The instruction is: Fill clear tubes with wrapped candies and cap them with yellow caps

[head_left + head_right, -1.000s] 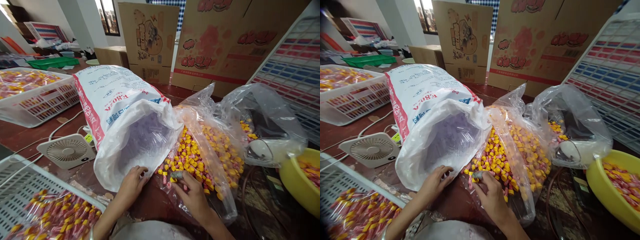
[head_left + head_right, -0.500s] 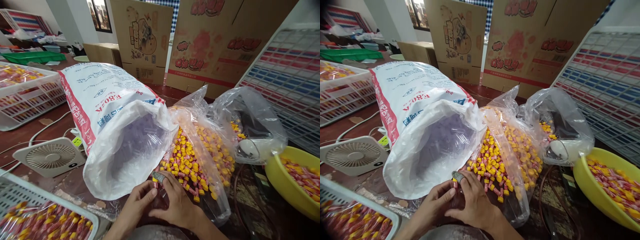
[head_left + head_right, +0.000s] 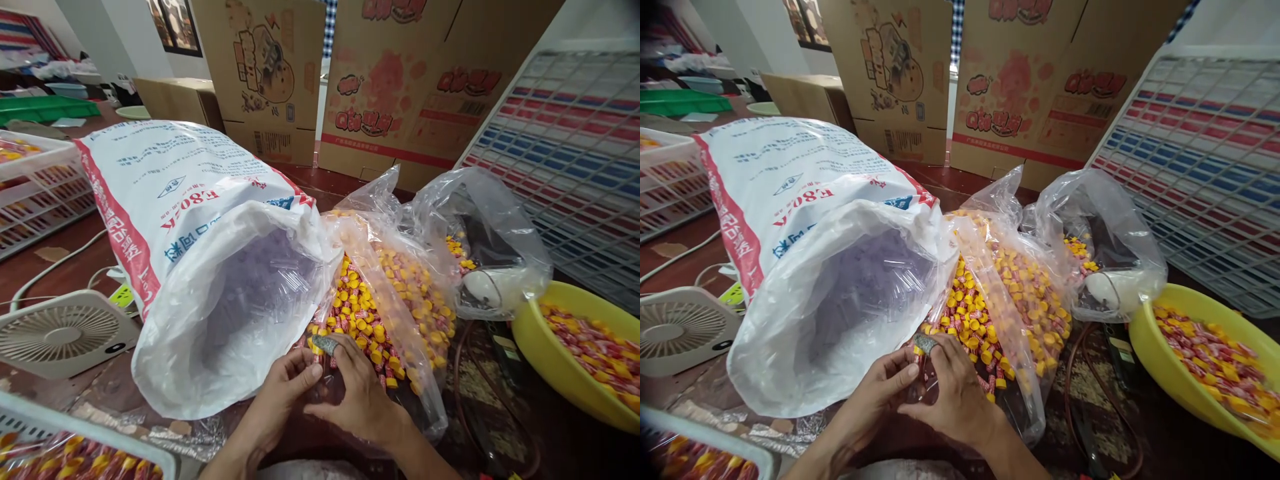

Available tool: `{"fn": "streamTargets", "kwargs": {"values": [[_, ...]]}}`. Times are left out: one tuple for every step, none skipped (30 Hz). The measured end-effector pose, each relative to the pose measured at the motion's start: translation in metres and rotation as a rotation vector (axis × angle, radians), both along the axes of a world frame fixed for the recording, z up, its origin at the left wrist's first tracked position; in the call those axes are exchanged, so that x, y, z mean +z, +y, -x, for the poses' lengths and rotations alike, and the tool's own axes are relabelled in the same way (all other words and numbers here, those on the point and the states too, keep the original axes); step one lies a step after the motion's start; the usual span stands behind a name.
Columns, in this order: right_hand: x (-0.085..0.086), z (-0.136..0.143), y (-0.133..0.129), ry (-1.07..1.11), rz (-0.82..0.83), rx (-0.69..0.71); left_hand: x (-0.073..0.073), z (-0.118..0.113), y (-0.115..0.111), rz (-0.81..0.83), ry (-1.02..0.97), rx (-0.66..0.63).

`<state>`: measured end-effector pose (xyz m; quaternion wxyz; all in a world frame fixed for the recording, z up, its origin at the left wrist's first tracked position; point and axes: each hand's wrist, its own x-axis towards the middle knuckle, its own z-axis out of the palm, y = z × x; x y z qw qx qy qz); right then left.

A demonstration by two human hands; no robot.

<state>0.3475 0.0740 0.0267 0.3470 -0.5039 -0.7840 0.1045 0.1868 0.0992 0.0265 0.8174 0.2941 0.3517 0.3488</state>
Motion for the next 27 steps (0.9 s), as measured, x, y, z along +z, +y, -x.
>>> {"fn": "streamTargets", "kwargs": {"values": [[-0.001,0.001,0.000,0.003,-0.021,0.008,-0.001,-0.001,-0.001,0.006,0.009,0.001],[-0.002,0.002,0.001,0.005,-0.046,0.012,-0.001,-0.002,-0.003,0.013,0.020,-0.003],[-0.001,0.003,0.001,0.005,-0.066,0.011,0.000,-0.002,-0.005,0.021,0.030,-0.015],[0.000,0.004,0.001,0.001,-0.070,0.010,0.000,-0.003,-0.006,0.025,0.039,-0.034],[0.001,0.005,0.001,-0.006,-0.058,0.019,0.001,-0.004,-0.006,0.015,0.056,-0.063],[0.004,0.003,0.001,-0.021,-0.028,0.043,0.001,-0.004,-0.003,-0.027,0.106,-0.087],[0.007,0.000,0.001,-0.044,0.015,0.074,0.002,-0.003,0.001,-0.120,0.228,-0.101],[0.009,-0.006,0.000,-0.071,0.062,0.094,0.003,-0.002,0.008,-0.250,0.410,-0.099],[0.012,-0.015,-0.001,-0.095,0.101,0.086,0.003,0.001,0.018,-0.394,0.623,-0.080],[0.013,-0.025,-0.003,-0.115,0.121,0.040,0.004,0.004,0.029,-0.526,0.832,-0.046],[0.014,-0.038,-0.005,-0.136,0.121,-0.042,0.004,0.006,0.042,-0.630,1.018,-0.005],[0.013,-0.051,-0.008,-0.163,0.111,-0.141,0.004,0.009,0.056,-0.676,1.121,0.023],[0.012,-0.063,-0.012,-0.199,0.097,-0.233,0.003,0.010,0.069,-0.695,1.187,0.035],[0.011,-0.075,-0.017,-0.247,0.094,-0.294,0.001,0.011,0.081,-0.703,1.236,0.036],[0.009,-0.084,-0.023,-0.305,0.108,-0.319,-0.001,0.010,0.090,-0.714,1.280,0.027],[0.007,-0.090,-0.029,-0.365,0.142,-0.307,-0.004,0.009,0.098,-0.725,1.316,0.017],[0.005,-0.092,-0.035,-0.421,0.190,-0.271,-0.007,0.007,0.103,-0.737,1.340,0.006],[0.003,-0.092,-0.040,-0.465,0.236,-0.231,-0.010,0.006,0.105,-0.751,1.347,-0.006],[0.001,-0.089,-0.045,-0.500,0.268,-0.202,-0.012,0.005,0.104,-0.769,1.340,-0.017],[-0.002,-0.084,-0.047,-0.525,0.281,-0.187,-0.014,0.006,0.102,-0.788,1.319,-0.030],[-0.005,-0.079,-0.049,-0.541,0.279,-0.181,-0.014,0.007,0.098,-0.806,1.288,-0.043],[-0.009,-0.073,-0.049,-0.551,0.268,-0.181,-0.014,0.010,0.092,-0.821,1.255,-0.056],[-0.014,-0.069,-0.048,-0.557,0.253,-0.178,-0.013,0.014,0.084,-0.833,1.224,-0.068],[-0.018,-0.065,-0.046,-0.559,0.244,-0.167,-0.011,0.019,0.076,-0.842,1.186,-0.078],[-0.023,-0.063,-0.044,-0.554,0.242,-0.152,-0.009,0.024,0.067,-0.844,1.138,-0.080],[-0.026,-0.062,-0.041,-0.535,0.242,-0.143,-0.007,0.029,0.057,-0.838,1.080,-0.080],[-0.029,-0.061,-0.038,-0.494,0.241,-0.146,-0.005,0.033,0.047,-0.826,1.016,-0.078]]}}
